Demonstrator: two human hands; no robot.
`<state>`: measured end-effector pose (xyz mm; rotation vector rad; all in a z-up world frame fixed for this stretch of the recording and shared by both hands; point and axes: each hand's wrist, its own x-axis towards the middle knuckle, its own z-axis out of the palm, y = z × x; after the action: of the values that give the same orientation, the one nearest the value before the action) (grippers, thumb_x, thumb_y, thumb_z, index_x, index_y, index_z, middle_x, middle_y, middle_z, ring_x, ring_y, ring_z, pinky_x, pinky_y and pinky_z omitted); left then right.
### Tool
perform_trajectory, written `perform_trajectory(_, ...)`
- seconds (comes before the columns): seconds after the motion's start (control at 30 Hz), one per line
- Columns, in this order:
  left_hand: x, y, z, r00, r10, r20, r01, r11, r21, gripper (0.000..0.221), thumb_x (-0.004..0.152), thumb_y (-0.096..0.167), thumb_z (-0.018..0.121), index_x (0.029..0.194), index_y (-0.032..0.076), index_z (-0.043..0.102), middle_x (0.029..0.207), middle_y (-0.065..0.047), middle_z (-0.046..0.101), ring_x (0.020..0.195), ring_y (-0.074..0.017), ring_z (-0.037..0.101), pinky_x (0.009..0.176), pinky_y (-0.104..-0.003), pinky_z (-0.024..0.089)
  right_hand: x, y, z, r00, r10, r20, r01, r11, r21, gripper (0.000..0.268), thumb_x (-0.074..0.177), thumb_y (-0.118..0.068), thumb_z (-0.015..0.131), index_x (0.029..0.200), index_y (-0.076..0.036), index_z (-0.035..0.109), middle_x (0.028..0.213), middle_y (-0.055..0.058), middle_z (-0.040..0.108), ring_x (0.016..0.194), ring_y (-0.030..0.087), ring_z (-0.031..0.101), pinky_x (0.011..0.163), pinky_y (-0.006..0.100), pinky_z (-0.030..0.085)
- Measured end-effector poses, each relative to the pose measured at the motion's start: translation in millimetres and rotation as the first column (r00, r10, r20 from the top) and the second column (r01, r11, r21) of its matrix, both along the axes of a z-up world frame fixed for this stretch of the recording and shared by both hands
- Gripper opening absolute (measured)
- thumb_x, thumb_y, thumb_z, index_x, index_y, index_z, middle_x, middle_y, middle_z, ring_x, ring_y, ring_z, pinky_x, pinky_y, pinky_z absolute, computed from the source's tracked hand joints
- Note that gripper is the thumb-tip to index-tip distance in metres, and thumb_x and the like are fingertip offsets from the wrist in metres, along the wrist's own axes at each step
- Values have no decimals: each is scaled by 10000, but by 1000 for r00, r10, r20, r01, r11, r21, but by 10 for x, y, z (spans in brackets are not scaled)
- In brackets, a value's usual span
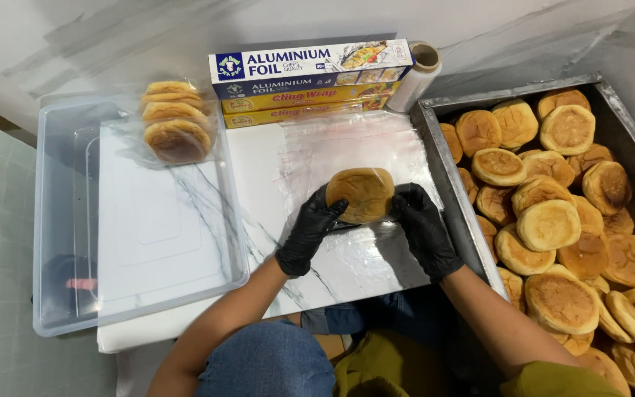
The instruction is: Wrapping individual bread buns in plastic cling wrap on a marble table.
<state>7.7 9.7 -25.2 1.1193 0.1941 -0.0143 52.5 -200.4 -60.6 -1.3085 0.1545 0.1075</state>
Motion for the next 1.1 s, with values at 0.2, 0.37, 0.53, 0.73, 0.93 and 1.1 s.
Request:
perform_trajectory(0.2, -28, -33, 117, 999, 8, -52, -16, 988, -155, 440, 819, 66, 836, 1234, 85, 688, 900, -79, 754, 699, -116, 692, 623, -208, 576, -50, 38, 20, 1000, -4, -6, 4, 999, 46, 158, 928, -95, 742, 1032, -70, 625, 882, 38, 672, 760, 196, 717, 711, 310, 624)
perform_trajectory(0.37, 26, -1, -139, 1000, -27, -5, 26, 989, -146, 502, 841, 46, 815, 1309, 81, 636, 1042, -95, 752, 879, -135, 696, 807, -289, 608, -42, 8, 9, 1000, -6, 5, 6, 998, 58, 156, 936, -34, 712, 1066, -54, 629, 878, 53, 657, 782, 220, 715, 766, 392, 632)
perform_trajectory(0.53, -44, -31, -83, 998, -50, 39, 54, 991, -125, 458, 887, 66, 776, 1321, 65, 628, 1094, -97, 745, 940, -134, 676, 862, -317, 604, -90, 129, 104, 999, 16, -34, -12, 994, 109, 213, 928, -64, 727, 1107, -51, 611, 892, 21, 624, 773, 207, 702, 747, 413, 649)
perform_trajectory(0.73, 209, 15, -1212, 1000, 6, 16, -1, 939, -343, 303, 951, 35, 669, 1251, 16, 628, 1037, -167, 739, 905, -261, 743, 823, -345, 626, -65, 116, 52, 997, 19, -72, -13, 997, 73, 341, 891, 29, 729, 1210, 8, 611, 847, 87, 611, 757, 304, 734, 771, 493, 663)
perform_trajectory(0.93, 71, -22, -328, 993, -8, -119, -54, 862, -505, 190, 957, 36, 675, 1142, -5, 666, 984, -214, 737, 860, -372, 745, 775, -474, 647, -63, 135, 4, 997, 6, -72, 5, 989, 145, 369, 859, 79, 731, 1200, -11, 624, 951, 126, 681, 875, 335, 748, 846, 522, 641)
perform_trajectory(1.1, 54, -34, -259, 995, -10, -104, -39, 888, -459, 206, 927, -39, 676, 1134, -32, 682, 982, -231, 740, 862, -370, 749, 756, -487, 652, -141, 192, 88, 996, 22, -83, -14, 995, 101, 279, 857, 46, 754, 1112, 16, 644, 984, 167, 727, 880, 334, 742, 860, 524, 636)
